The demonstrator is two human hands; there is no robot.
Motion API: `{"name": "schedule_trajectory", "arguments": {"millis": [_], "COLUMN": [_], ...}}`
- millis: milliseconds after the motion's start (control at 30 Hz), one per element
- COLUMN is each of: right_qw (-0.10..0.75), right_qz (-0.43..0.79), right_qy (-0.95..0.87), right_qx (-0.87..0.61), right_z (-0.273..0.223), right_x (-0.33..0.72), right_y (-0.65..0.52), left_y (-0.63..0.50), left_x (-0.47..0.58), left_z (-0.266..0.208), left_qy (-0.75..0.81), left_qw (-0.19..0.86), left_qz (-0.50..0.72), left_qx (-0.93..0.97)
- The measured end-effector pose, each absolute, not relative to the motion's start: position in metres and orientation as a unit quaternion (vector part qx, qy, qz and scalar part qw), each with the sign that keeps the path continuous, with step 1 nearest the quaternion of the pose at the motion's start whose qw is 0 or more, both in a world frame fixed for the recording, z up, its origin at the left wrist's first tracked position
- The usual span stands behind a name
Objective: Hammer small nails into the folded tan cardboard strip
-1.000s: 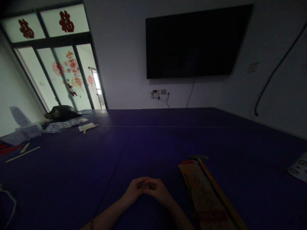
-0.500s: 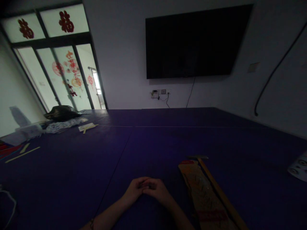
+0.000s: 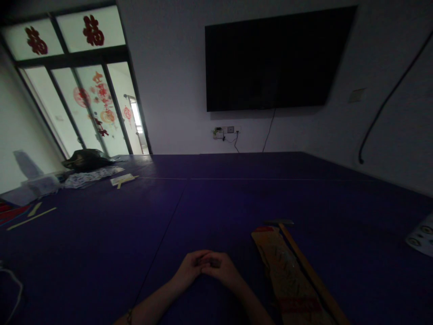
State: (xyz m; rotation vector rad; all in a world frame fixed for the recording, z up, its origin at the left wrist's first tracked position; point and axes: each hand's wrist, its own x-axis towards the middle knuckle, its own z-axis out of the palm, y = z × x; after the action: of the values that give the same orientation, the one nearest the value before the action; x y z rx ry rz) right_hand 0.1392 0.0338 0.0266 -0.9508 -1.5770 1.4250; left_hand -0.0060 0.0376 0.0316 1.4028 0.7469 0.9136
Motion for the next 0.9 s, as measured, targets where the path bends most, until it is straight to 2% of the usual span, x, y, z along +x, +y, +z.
{"name": "schedule_trajectory", "arguments": {"millis": [900], "right_qw": [0.398], "right_qz": [0.569], "right_qy": [-0.616], "right_qx": [-0.372], "right_z": [0.015], "right_x": [0.14], "right_y": [0.037], "left_y": [0.042], "left_x": [-0.006], "left_z": [0.015], "left_qy": [0.319], "left_qw": [0.632], "left_qz": [0.39], "left_qx": [0.589]}}
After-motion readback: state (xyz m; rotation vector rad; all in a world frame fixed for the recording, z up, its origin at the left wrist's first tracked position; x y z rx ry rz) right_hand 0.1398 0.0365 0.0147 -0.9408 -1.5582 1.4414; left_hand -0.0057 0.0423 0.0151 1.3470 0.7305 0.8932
